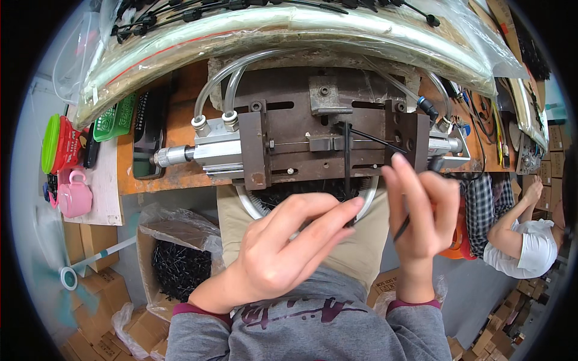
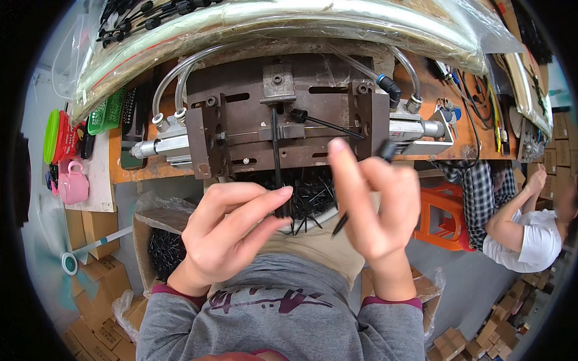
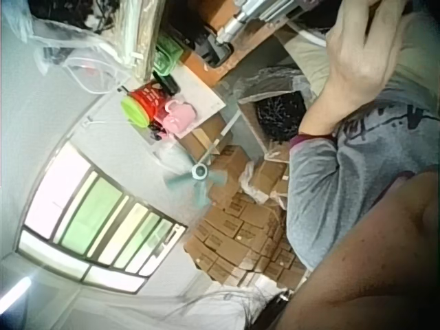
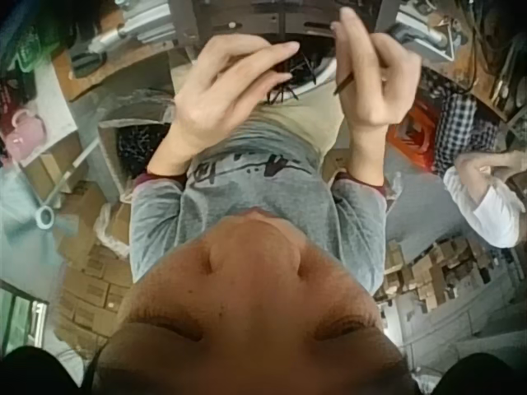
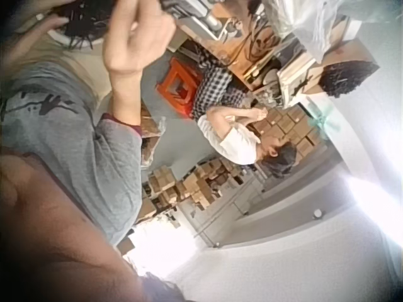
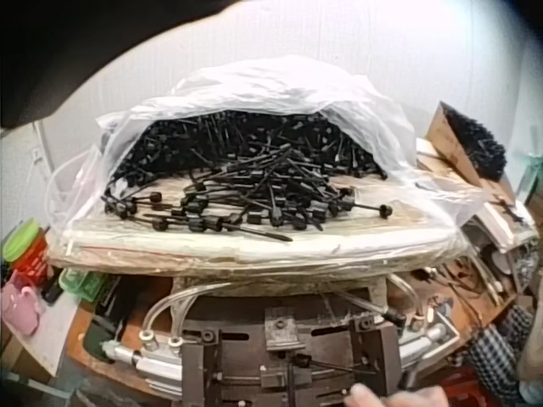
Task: The recorder is using a specialized clamping fixture or press to assemble black plastic components.
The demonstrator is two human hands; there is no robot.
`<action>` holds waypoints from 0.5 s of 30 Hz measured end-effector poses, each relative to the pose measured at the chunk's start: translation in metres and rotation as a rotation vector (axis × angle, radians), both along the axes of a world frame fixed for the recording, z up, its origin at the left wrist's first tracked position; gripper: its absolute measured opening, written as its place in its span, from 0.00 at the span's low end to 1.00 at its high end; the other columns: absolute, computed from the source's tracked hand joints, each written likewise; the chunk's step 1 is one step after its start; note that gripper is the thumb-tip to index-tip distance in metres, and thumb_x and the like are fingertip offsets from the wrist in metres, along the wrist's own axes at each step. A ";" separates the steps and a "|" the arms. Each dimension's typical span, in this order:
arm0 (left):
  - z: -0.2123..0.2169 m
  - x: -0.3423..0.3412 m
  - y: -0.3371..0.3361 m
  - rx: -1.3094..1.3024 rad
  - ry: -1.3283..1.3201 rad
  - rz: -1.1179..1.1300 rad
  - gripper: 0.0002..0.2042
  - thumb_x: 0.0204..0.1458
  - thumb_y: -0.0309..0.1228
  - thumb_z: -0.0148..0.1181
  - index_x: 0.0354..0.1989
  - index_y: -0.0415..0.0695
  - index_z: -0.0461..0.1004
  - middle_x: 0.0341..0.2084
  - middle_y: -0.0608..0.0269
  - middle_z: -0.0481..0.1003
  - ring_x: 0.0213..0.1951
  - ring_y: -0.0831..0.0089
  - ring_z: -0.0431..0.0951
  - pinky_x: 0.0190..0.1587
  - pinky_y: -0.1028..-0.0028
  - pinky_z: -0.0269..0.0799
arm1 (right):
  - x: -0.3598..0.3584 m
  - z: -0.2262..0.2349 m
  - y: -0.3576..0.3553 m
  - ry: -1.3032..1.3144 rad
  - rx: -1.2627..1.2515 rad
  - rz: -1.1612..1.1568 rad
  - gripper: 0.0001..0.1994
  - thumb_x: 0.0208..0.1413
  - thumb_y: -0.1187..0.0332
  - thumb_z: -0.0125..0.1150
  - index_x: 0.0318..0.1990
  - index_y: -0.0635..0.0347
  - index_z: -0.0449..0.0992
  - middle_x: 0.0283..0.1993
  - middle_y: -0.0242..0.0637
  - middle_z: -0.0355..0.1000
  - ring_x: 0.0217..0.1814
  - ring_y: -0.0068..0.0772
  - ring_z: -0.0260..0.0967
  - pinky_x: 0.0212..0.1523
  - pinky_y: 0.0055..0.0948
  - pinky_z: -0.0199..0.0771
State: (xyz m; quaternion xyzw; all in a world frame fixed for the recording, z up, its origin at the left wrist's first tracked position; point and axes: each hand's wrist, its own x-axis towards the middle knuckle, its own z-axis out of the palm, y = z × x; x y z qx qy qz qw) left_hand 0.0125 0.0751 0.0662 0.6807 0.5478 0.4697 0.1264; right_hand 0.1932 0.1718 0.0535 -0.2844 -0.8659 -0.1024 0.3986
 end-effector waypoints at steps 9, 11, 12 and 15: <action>-0.028 0.005 0.010 -0.012 0.308 0.101 0.15 0.42 0.21 0.69 0.41 0.34 0.79 0.52 0.48 0.76 0.35 0.65 0.82 0.36 0.72 0.79 | 0.001 -0.002 0.020 -0.181 0.064 -0.158 0.10 0.45 0.74 0.70 0.37 0.61 0.80 0.28 0.31 0.62 0.29 0.32 0.61 0.29 0.32 0.55; -0.032 0.006 0.012 -0.008 0.375 0.110 0.14 0.43 0.22 0.68 0.40 0.35 0.79 0.52 0.48 0.76 0.35 0.66 0.82 0.35 0.72 0.78 | 0.002 -0.002 0.024 -0.178 0.067 -0.140 0.09 0.46 0.75 0.69 0.37 0.62 0.80 0.28 0.31 0.62 0.29 0.32 0.61 0.29 0.32 0.55; -0.034 0.006 0.013 -0.006 0.408 0.118 0.14 0.43 0.23 0.68 0.40 0.36 0.79 0.52 0.49 0.76 0.34 0.66 0.82 0.35 0.72 0.78 | 0.001 0.001 0.023 -0.157 0.061 -0.133 0.09 0.46 0.75 0.70 0.36 0.63 0.79 0.28 0.32 0.64 0.28 0.32 0.61 0.29 0.32 0.55; -0.033 0.005 0.018 -0.021 0.441 0.129 0.13 0.43 0.24 0.68 0.39 0.37 0.79 0.52 0.50 0.77 0.32 0.68 0.82 0.34 0.72 0.78 | 0.004 0.008 0.020 -0.031 -0.004 -0.107 0.10 0.46 0.76 0.71 0.37 0.63 0.79 0.33 0.35 0.68 0.31 0.36 0.65 0.33 0.32 0.61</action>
